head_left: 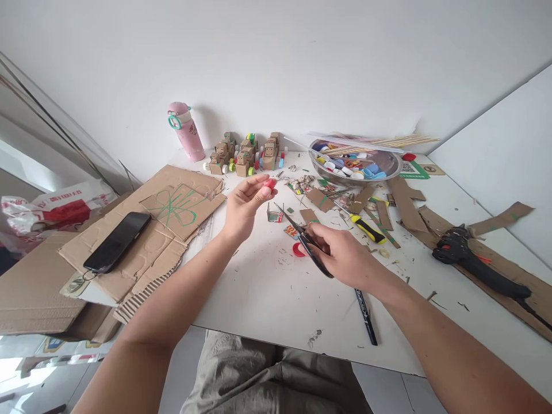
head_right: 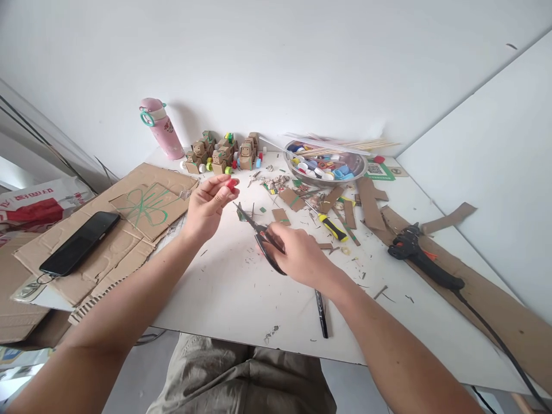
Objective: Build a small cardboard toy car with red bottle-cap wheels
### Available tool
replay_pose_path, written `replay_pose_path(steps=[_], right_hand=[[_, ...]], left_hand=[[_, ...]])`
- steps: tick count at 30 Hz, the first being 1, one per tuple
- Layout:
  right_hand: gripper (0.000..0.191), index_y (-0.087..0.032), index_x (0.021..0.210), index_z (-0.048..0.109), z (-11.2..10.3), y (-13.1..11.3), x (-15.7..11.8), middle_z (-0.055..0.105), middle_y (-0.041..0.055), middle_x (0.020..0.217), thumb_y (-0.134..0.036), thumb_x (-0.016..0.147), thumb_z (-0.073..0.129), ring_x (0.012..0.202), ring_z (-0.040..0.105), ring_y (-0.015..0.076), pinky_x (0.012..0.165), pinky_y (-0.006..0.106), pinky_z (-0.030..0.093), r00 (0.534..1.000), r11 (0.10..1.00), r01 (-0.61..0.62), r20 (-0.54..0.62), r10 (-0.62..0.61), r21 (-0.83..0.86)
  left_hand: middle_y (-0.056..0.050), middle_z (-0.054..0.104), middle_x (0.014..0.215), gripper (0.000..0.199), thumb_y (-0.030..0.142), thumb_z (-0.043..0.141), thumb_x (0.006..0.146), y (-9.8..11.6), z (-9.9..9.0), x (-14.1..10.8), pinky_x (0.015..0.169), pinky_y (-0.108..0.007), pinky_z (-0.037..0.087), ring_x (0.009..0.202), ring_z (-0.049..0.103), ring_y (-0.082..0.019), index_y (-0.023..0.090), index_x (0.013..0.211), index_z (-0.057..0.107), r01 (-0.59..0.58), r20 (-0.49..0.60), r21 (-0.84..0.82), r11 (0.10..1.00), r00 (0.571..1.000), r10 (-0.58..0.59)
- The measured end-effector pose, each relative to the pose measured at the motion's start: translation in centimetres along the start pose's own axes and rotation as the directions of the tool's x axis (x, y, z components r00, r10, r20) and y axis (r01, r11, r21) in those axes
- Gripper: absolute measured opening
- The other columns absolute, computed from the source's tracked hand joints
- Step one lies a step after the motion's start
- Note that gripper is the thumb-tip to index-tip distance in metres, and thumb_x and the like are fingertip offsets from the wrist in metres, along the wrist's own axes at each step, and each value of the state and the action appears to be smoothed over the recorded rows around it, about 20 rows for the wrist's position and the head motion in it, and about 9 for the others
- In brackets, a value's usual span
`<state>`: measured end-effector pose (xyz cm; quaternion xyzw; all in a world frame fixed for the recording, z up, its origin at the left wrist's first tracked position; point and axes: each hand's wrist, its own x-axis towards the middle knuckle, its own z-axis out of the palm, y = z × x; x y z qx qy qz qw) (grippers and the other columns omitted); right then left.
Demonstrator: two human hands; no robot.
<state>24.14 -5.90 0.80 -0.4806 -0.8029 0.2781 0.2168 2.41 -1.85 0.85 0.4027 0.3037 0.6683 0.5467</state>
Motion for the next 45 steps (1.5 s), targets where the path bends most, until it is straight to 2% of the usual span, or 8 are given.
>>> replay_pose_path(steps=[3,6,12,19,24,28,34,45], right_hand=[[0.026,-0.028,0.09,0.054,-1.1,-0.7,-0.2,0.064,-0.0011,0.066,-0.049,0.104,0.051,0.055,0.057,0.0192,0.054,0.029,0.038,0.999,0.999,0.033,0.024,-0.032,-0.037],[0.014,-0.027,0.105,0.057,-2.2,-1.5,-0.4,0.073,0.0044,0.079,-0.037,0.102,0.047,0.065,0.066,0.0247,0.055,0.03,0.039,0.999,0.969,0.032,-0.015,-0.036,-0.245],[0.029,-0.022,0.108,0.065,-2.4,-1.7,-0.5,0.076,0.0092,0.082,-0.042,0.101,0.045,0.065,0.067,0.0265,0.054,0.032,0.029,0.992,0.842,0.001,-0.109,-0.071,-0.54],[0.031,-0.026,0.113,0.069,-2.4,-2.3,-0.4,0.067,0.0004,0.059,-0.046,0.101,0.048,0.056,0.065,0.0258,0.055,0.03,0.028,0.996,0.869,-0.029,-0.083,-0.014,-0.495],[0.03,-0.028,0.108,0.068,-2.5,-2.5,-0.5,0.068,-0.0003,0.059,-0.048,0.103,0.045,0.056,0.067,0.0253,0.055,0.029,0.033,0.997,0.921,-0.025,-0.075,-0.005,-0.389],[0.036,-0.025,0.119,0.07,-2.2,-2.8,-0.7,0.073,0.0034,0.064,-0.045,0.103,0.046,0.062,0.07,0.0277,0.056,0.03,0.031,0.995,0.871,-0.053,-0.098,0.006,-0.488],[0.04,-0.021,0.13,0.071,-1.8,-3.2,-0.5,0.077,0.0071,0.07,-0.039,0.105,0.044,0.064,0.073,0.029,0.058,0.031,0.031,0.995,0.817,-0.094,-0.065,0.069,-0.569],[0.03,-0.023,0.108,0.074,-0.9,-2.5,-0.4,0.072,0.0061,0.064,-0.037,0.102,0.048,0.059,0.067,0.0264,0.057,0.03,0.028,0.99,0.872,-0.107,-0.129,0.051,-0.478]], left_hand=[[-0.002,0.082,0.09,0.054,0.035,0.112,0.051,0.7,0.0,-0.1,0.087,-0.032,0.064,0.087,0.079,-0.019,0.022,0.092,0.078,0.011,0.05,0.023,1.0,0.999,-0.012],[-0.002,0.08,0.085,0.06,0.037,0.112,0.047,0.6,0.3,-0.5,0.078,-0.03,0.064,0.083,0.078,-0.019,0.02,0.089,0.072,0.047,0.131,0.085,0.995,0.99,-0.057],[0.0,0.081,0.078,0.066,0.053,0.11,0.046,-0.6,0.1,-0.4,0.064,-0.026,0.06,0.071,0.076,-0.016,0.022,0.084,0.067,0.029,0.105,0.059,0.998,0.994,-0.035],[0.0,0.081,0.083,0.064,0.061,0.108,0.046,-1.0,0.2,-0.4,0.07,-0.028,0.066,0.08,0.081,-0.019,0.023,0.083,0.072,0.1,0.036,-0.061,0.993,0.995,-0.098],[0.001,0.082,0.087,0.052,0.046,0.11,0.052,-1.1,0.1,-0.5,0.078,-0.027,0.067,0.085,0.081,-0.017,0.022,0.084,0.077,0.135,0.016,-0.101,0.986,0.991,-0.134],[-0.001,0.083,0.093,0.04,0.037,0.107,0.063,-1.0,0.1,-0.7,0.082,-0.028,0.067,0.092,0.082,-0.019,0.022,0.085,0.077,0.156,-0.005,-0.086,0.984,0.988,-0.157],[0.0,0.084,0.09,0.048,0.042,0.111,0.05,-0.6,0.5,-0.9,0.079,-0.029,0.068,0.09,0.082,-0.019,0.023,0.079,0.077,0.134,-0.004,-0.104,0.986,0.991,-0.135],[0.0,0.084,0.081,0.054,0.051,0.111,0.042,-0.6,1.1,-1.0,0.079,-0.031,0.068,0.082,0.08,-0.018,0.023,0.074,0.078,0.037,-0.063,-0.089,0.995,0.997,-0.042]])
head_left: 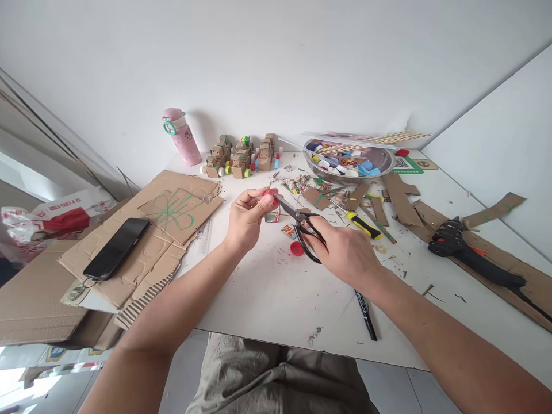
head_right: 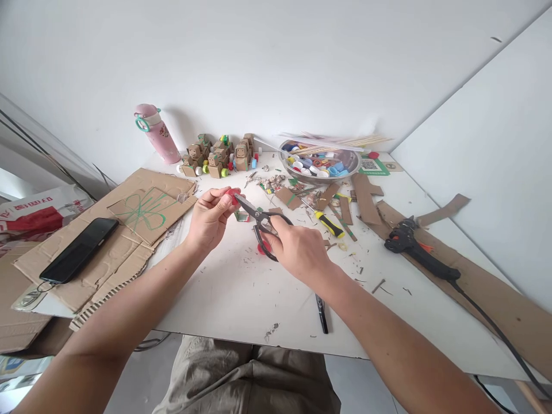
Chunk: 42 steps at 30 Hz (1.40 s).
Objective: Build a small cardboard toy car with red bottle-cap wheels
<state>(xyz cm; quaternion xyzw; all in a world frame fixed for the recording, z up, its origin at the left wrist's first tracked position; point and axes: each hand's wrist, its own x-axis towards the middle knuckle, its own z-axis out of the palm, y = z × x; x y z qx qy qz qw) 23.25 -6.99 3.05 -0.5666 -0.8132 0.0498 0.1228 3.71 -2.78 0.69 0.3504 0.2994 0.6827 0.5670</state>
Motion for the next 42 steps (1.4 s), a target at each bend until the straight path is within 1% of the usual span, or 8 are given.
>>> replay_pose_path(steps=[5,8,11,15,19,24,32,42], right_hand=[[0.028,-0.026,0.087,0.063,-0.1,0.0,0.1,0.058,-0.0004,0.057,-0.045,0.101,0.048,0.05,0.052,0.0198,0.055,0.029,0.03,0.998,0.958,-0.03,0.056,0.015,0.285],[0.039,-0.027,0.081,0.056,0.3,0.5,0.3,0.053,-0.0031,0.056,-0.058,0.101,0.045,0.048,0.044,0.0165,0.053,0.028,0.031,0.991,0.87,-0.033,0.128,-0.034,0.491],[0.052,-0.027,0.076,0.051,1.7,1.3,0.7,0.051,-0.0042,0.055,-0.072,0.1,0.042,0.047,0.04,0.0149,0.051,0.028,0.031,0.993,0.831,-0.02,0.105,-0.047,0.557],[0.052,-0.027,0.08,0.055,2.6,1.9,0.9,0.054,-0.0036,0.055,-0.07,0.104,0.038,0.046,0.046,0.0169,0.051,0.029,0.033,0.994,0.865,0.014,0.084,-0.065,0.502],[0.031,-0.026,0.103,0.065,0.6,1.3,0.3,0.072,0.0037,0.071,-0.047,0.105,0.043,0.062,0.067,0.0253,0.057,0.03,0.036,0.996,0.971,0.063,0.047,-0.076,0.231],[0.032,-0.022,0.112,0.066,-1.2,0.7,0.0,0.083,0.0104,0.091,-0.039,0.107,0.039,0.074,0.075,0.0278,0.059,0.031,0.037,0.993,0.993,0.11,0.037,-0.112,0.036],[0.035,-0.02,0.117,0.07,-0.7,0.5,0.1,0.079,0.0089,0.073,-0.033,0.106,0.039,0.065,0.074,0.0285,0.056,0.031,0.03,0.993,0.993,0.094,0.081,-0.088,-0.072],[0.039,-0.024,0.11,0.076,-0.1,0.1,-0.2,0.074,0.0068,0.065,-0.041,0.106,0.042,0.06,0.067,0.0265,0.057,0.031,0.031,1.0,1.0,0.03,-0.001,-0.03,0.01]], left_hand=[[-0.002,0.085,0.085,0.054,0.049,0.111,0.045,-0.1,-0.4,0.2,0.089,-0.038,0.067,0.089,0.083,-0.022,0.023,0.078,0.077,0.006,-0.016,0.044,0.999,1.0,-0.006],[-0.001,0.084,0.084,0.056,0.051,0.111,0.044,0.0,-0.6,0.4,0.089,-0.039,0.066,0.086,0.083,-0.022,0.022,0.078,0.076,0.009,-0.001,0.046,0.999,1.0,-0.009],[0.0,0.083,0.083,0.055,0.051,0.111,0.044,0.1,-0.7,0.6,0.087,-0.038,0.066,0.08,0.082,-0.02,0.023,0.077,0.076,0.011,0.017,0.049,0.999,1.0,-0.012],[0.0,0.082,0.083,0.051,0.043,0.111,0.049,0.3,-0.8,0.7,0.085,-0.036,0.066,0.084,0.082,-0.021,0.023,0.079,0.075,0.036,0.018,0.057,0.998,0.999,-0.037],[0.001,0.081,0.086,0.041,0.036,0.108,0.06,0.4,-0.9,0.8,0.08,-0.031,0.067,0.084,0.08,-0.018,0.022,0.077,0.072,0.106,0.028,0.06,0.993,0.994,-0.107],[0.002,0.08,0.089,0.037,0.031,0.104,0.068,0.7,-0.9,0.8,0.082,-0.029,0.068,0.079,0.077,-0.013,0.021,0.072,0.068,0.162,0.024,0.057,0.985,0.986,-0.163],[0.001,0.083,0.083,0.049,0.042,0.111,0.048,0.4,-0.6,0.5,0.079,-0.032,0.067,0.085,0.08,-0.019,0.024,0.076,0.075,0.036,0.028,0.075,0.997,0.999,-0.039],[-0.001,0.082,0.08,0.048,0.035,0.111,0.049,-0.1,0.1,-0.1,0.086,-0.036,0.065,0.085,0.081,-0.021,0.021,0.075,0.073,-0.112,-0.106,0.107,0.988,0.987,0.123]])
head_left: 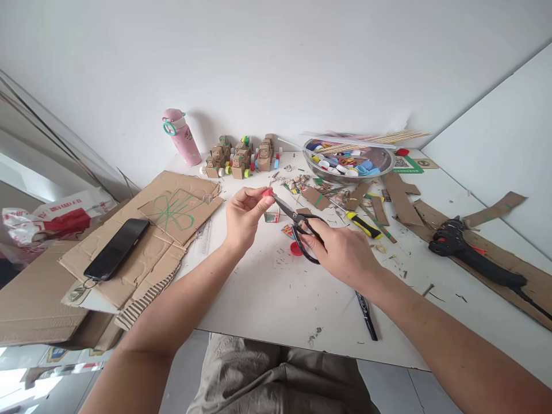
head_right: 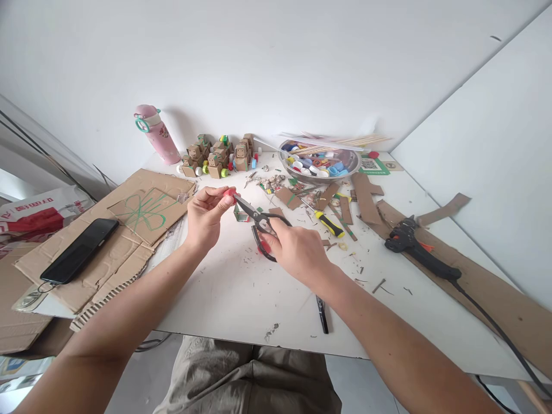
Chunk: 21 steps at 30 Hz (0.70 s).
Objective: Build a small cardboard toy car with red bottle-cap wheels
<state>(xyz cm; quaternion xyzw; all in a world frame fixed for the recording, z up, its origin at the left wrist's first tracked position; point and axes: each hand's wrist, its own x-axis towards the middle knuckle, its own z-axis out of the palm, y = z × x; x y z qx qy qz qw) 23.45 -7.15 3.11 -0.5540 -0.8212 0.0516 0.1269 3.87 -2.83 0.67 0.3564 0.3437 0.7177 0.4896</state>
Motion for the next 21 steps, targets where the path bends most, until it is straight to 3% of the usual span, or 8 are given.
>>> replay_pose_path(steps=[4,6,8,10,12,14,17,21], right_hand=[[0.039,-0.026,0.088,0.066,0.3,-0.1,-0.1,0.062,0.0016,0.058,-0.05,0.105,0.04,0.053,0.057,0.0217,0.057,0.031,0.034,0.998,0.944,-0.039,0.062,0.019,0.326],[0.044,-0.027,0.08,0.057,0.2,-0.1,0.0,0.053,-0.0022,0.055,-0.062,0.102,0.04,0.049,0.049,0.0184,0.055,0.031,0.035,0.989,0.827,-0.077,0.146,-0.007,0.557],[0.049,-0.027,0.081,0.053,0.1,-0.2,0.2,0.046,-0.006,0.054,-0.074,0.096,0.045,0.047,0.043,0.0159,0.053,0.031,0.036,0.969,0.654,-0.135,0.236,-0.069,0.745],[0.051,-0.028,0.085,0.052,0.0,-0.3,0.5,0.043,-0.0086,0.052,-0.078,0.091,0.051,0.045,0.039,0.0147,0.051,0.031,0.035,0.944,0.508,-0.186,0.296,-0.144,0.841],[0.048,-0.028,0.086,0.05,-0.2,-0.3,0.7,0.043,-0.0098,0.052,-0.075,0.088,0.058,0.046,0.038,0.0143,0.051,0.031,0.035,0.93,0.449,-0.201,0.314,-0.193,0.871],[0.046,-0.029,0.088,0.048,-0.3,0.0,0.7,0.045,-0.0091,0.056,-0.072,0.087,0.062,0.049,0.042,0.015,0.052,0.031,0.036,0.936,0.475,-0.17,0.292,-0.196,0.863],[0.04,-0.029,0.092,0.047,-0.4,0.7,0.4,0.055,-0.0042,0.067,-0.068,0.093,0.056,0.056,0.052,0.0187,0.057,0.033,0.041,0.971,0.647,-0.063,0.197,-0.137,0.76],[0.028,-0.028,0.104,0.058,-0.3,1.4,0.3,0.065,0.0001,0.068,-0.052,0.103,0.043,0.062,0.065,0.0253,0.06,0.032,0.041,0.999,0.94,0.035,0.026,-0.046,0.34]], left_hand=[[-0.003,0.084,0.085,0.048,0.036,0.111,0.049,0.3,0.0,0.1,0.087,-0.037,0.064,0.084,0.081,-0.021,0.021,0.076,0.076,-0.023,0.044,-0.001,1.0,0.999,0.023],[-0.003,0.084,0.087,0.048,0.039,0.112,0.048,0.5,0.0,0.3,0.086,-0.037,0.064,0.084,0.081,-0.021,0.021,0.076,0.077,-0.03,0.082,-0.019,0.999,0.996,0.031],[-0.003,0.084,0.087,0.049,0.041,0.112,0.047,0.6,-0.1,0.4,0.086,-0.036,0.065,0.086,0.081,-0.021,0.022,0.078,0.078,-0.011,0.105,-0.046,0.999,0.994,0.016],[-0.002,0.084,0.089,0.047,0.041,0.111,0.052,0.6,-0.3,0.6,0.087,-0.036,0.066,0.09,0.082,-0.023,0.023,0.081,0.078,0.042,0.118,-0.063,0.997,0.992,-0.035],[-0.002,0.083,0.09,0.042,0.039,0.108,0.059,0.5,-0.5,0.7,0.088,-0.036,0.066,0.097,0.083,-0.023,0.025,0.085,0.078,0.107,0.132,-0.058,0.993,0.986,-0.099],[-0.001,0.083,0.091,0.039,0.041,0.105,0.065,0.3,-0.7,0.8,0.087,-0.034,0.067,0.1,0.083,-0.024,0.025,0.088,0.078,0.156,0.151,-0.045,0.987,0.977,-0.148],[-0.001,0.082,0.09,0.047,0.052,0.105,0.063,0.1,-0.9,0.7,0.083,-0.031,0.067,0.094,0.083,-0.022,0.024,0.089,0.077,0.195,0.182,-0.007,0.981,0.965,-0.19],[0.0,0.08,0.081,0.054,0.061,0.103,0.06,0.2,-0.7,0.5,0.075,-0.028,0.066,0.077,0.08,-0.017,0.023,0.085,0.075,0.219,0.202,0.034,0.975,0.954,-0.222]])
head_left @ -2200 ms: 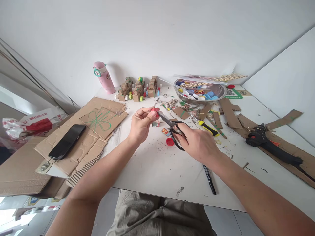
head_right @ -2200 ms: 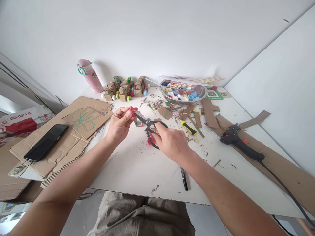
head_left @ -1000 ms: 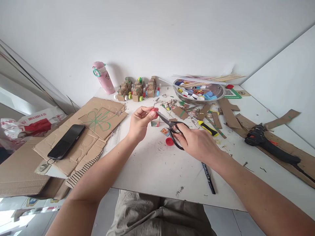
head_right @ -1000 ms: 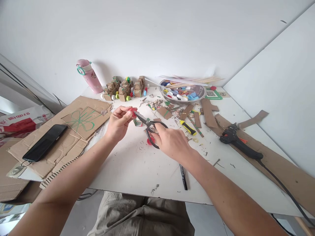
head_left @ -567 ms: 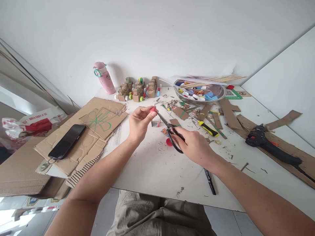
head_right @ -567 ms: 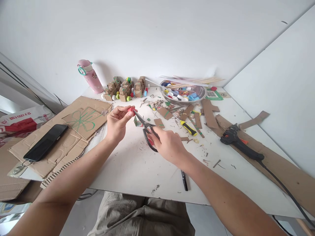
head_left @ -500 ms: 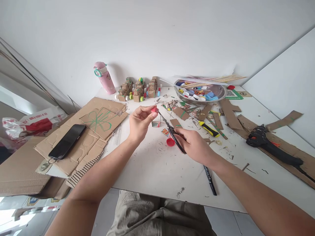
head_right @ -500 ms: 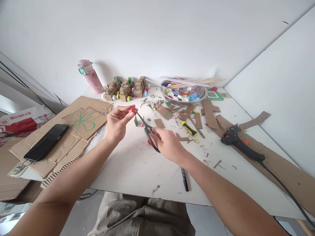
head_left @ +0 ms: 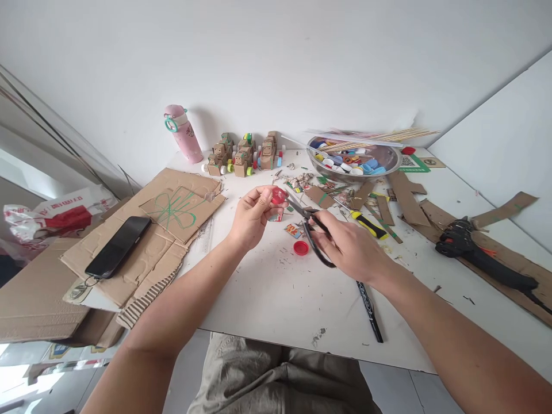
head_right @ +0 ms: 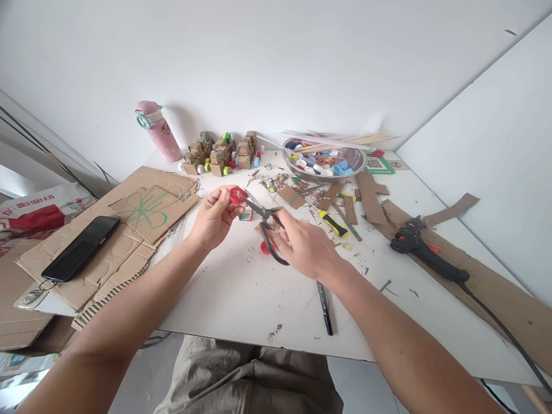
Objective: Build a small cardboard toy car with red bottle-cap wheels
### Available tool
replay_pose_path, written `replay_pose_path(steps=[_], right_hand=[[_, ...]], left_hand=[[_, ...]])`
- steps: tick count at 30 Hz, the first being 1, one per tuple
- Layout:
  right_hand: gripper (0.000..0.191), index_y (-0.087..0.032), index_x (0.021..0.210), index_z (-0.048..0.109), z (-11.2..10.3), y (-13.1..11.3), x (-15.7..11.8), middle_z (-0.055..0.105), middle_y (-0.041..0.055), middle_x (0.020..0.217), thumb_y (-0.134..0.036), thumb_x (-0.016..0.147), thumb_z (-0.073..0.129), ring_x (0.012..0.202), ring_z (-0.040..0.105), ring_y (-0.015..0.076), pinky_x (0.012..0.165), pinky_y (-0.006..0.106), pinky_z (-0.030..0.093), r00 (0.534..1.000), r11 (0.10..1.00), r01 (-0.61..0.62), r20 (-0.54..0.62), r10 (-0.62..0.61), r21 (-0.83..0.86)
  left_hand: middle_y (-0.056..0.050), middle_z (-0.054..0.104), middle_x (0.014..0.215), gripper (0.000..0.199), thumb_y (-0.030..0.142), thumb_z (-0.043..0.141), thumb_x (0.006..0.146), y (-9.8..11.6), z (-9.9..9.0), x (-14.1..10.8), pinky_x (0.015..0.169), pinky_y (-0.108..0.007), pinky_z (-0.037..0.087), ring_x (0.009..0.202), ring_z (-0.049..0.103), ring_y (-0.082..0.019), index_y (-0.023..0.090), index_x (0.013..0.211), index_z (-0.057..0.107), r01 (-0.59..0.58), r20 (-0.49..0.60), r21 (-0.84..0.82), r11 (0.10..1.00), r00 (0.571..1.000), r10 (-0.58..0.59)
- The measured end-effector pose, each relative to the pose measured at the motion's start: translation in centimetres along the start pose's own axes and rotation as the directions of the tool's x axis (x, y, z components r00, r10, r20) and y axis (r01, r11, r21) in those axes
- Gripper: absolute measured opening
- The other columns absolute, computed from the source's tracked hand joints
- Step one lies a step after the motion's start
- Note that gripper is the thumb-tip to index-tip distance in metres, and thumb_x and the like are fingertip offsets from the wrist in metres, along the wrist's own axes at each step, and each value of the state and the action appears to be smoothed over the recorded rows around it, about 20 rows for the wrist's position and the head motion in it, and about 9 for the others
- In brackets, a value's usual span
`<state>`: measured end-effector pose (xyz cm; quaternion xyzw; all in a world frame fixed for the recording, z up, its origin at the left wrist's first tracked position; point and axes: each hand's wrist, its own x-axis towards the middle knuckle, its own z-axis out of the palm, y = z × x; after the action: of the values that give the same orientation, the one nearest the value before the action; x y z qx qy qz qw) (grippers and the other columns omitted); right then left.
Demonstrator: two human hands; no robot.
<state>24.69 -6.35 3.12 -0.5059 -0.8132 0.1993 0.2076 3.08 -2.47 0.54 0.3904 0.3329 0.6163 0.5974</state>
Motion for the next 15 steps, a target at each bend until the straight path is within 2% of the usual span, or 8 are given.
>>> replay_pose_path(steps=[2,4,10,15], right_hand=[[0.03,-0.026,0.109,0.065,-0.1,0.0,0.1,0.068,0.0022,0.067,-0.048,0.103,0.045,0.064,0.069,0.0268,0.06,0.031,0.038,1.0,0.979,0.005,-0.026,-0.011,-0.206],[0.033,-0.024,0.111,0.069,-0.3,-0.2,0.2,0.071,0.0037,0.068,-0.046,0.103,0.046,0.065,0.071,0.0269,0.059,0.031,0.036,0.999,0.951,0.011,-0.025,-0.02,-0.31],[0.04,-0.024,0.118,0.072,-0.7,0.1,0.2,0.074,0.0032,0.067,-0.047,0.105,0.043,0.062,0.07,0.0266,0.059,0.031,0.033,0.997,0.928,0.07,0.015,-0.07,-0.367],[0.043,-0.026,0.119,0.073,0.1,1.9,0.6,0.071,0.0024,0.063,-0.053,0.105,0.042,0.057,0.066,0.0266,0.057,0.032,0.028,0.995,0.902,0.07,-0.037,-0.095,-0.426]], left_hand=[[0.002,0.077,0.075,0.05,0.059,0.102,0.065,0.0,0.1,0.0,0.073,-0.026,0.066,0.072,0.078,-0.015,0.022,0.081,0.073,0.009,-0.01,-0.01,1.0,1.0,-0.009],[0.003,0.075,0.072,0.046,0.057,0.101,0.069,-0.1,0.2,0.0,0.072,-0.026,0.066,0.069,0.076,-0.014,0.022,0.078,0.071,0.007,-0.029,-0.024,1.0,1.0,-0.008],[0.001,0.076,0.073,0.041,0.053,0.099,0.075,0.2,0.1,0.1,0.07,-0.027,0.065,0.064,0.073,-0.013,0.022,0.077,0.072,0.064,-0.025,-0.02,0.998,0.998,-0.064],[0.003,0.071,0.063,0.041,0.05,0.097,0.079,1.3,0.9,-0.2,0.061,-0.024,0.06,0.057,0.07,-0.012,0.02,0.07,0.07,0.175,-0.001,-0.036,0.984,0.984,-0.176]])
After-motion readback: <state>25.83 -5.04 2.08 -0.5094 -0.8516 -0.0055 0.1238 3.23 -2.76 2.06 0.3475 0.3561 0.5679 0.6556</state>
